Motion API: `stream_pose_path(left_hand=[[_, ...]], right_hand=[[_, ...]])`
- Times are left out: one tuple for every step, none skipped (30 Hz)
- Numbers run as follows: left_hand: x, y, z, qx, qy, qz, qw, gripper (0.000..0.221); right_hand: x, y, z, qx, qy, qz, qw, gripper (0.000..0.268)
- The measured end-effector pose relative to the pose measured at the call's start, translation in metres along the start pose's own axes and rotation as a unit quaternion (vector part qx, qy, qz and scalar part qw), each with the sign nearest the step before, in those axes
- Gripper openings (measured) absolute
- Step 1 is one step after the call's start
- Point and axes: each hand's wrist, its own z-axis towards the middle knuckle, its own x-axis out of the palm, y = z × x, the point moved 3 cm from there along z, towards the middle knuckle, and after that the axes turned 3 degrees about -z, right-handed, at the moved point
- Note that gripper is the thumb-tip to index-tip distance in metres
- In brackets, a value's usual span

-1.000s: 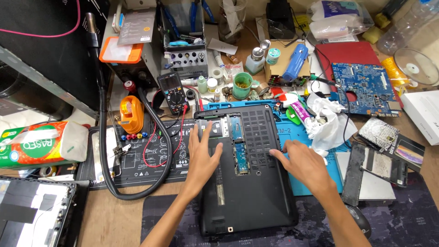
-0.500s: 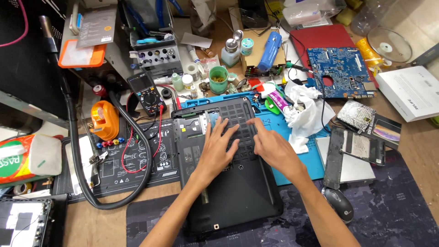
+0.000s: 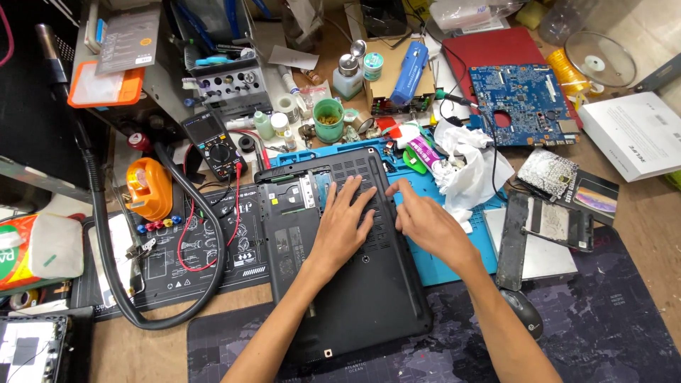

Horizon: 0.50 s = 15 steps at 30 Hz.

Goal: Repairing a laptop by disassembling the casing and inspecting internal components using a screwdriver

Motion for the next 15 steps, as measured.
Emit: stream_pose_path(left_hand=[[0.0,-0.001,0.0,-0.001,0.001,0.0,1.0,0.04],[0.0,-0.001,0.001,-0.003,0.002,0.006,1.0,0.04],[0.0,-0.003,0.002,-0.005,0.004,0.011,1.0,0.04],[0.002,-0.004,0.003,-0.005,0.006,0.011,1.0,0.04],[0.004,-0.005,0.004,-0.007,0.009,0.014,1.0,0.04],[0.006,-0.007,0.006,-0.009,0.013,0.016,1.0,0.04],[0.008,-0.009,0.008,-0.006,0.016,0.014,1.0,0.04],[0.01,-0.012,0.01,-0.005,0.023,0.021,1.0,0.039],[0.012,-0.015,0.013,-0.004,0.028,0.028,0.999,0.038],[0.014,-0.019,0.019,0.0,0.03,0.027,0.999,0.038],[0.016,-0.024,0.023,0.017,0.031,0.006,0.999,0.037],[0.018,-0.029,0.027,0.033,0.031,-0.016,0.999,0.036],[0.026,-0.034,0.032,0.037,0.035,-0.018,0.999,0.036],[0.034,-0.039,0.036,0.043,0.043,-0.039,0.997,0.036],[0.04,-0.043,0.04,0.048,0.049,-0.06,0.996,0.035]], right_hand=[[-0.002,0.0,0.002,0.0,0.001,0.001,1.0,0.047],[-0.005,0.0,0.004,0.003,-0.007,-0.022,1.0,0.044],[-0.008,-0.001,0.006,0.006,-0.016,-0.045,0.999,0.041],[-0.014,0.003,0.004,0.007,-0.017,-0.044,0.999,0.041],[-0.021,0.006,0.001,0.017,-0.019,-0.037,0.999,0.036],[-0.028,0.008,-0.002,0.026,-0.02,-0.029,0.999,0.032],[-0.037,0.006,-0.008,0.03,-0.023,-0.028,0.999,0.032],[-0.046,0.003,-0.015,0.049,-0.033,-0.035,0.998,0.03],[-0.057,-0.001,-0.021,0.067,-0.044,-0.043,0.996,0.029],[-0.063,-0.011,-0.027,0.07,-0.047,-0.043,0.995,0.029],[-0.069,-0.024,-0.034,0.108,-0.073,-0.089,0.987,0.027],[-0.075,-0.036,-0.041,0.145,-0.099,-0.135,0.975,0.026],[-0.074,-0.05,-0.048,0.15,-0.101,-0.135,0.974,0.026],[-0.075,-0.066,-0.057,0.187,-0.113,-0.176,0.96,0.027],[-0.075,-0.08,-0.065,0.223,-0.124,-0.218,0.942,0.029]])
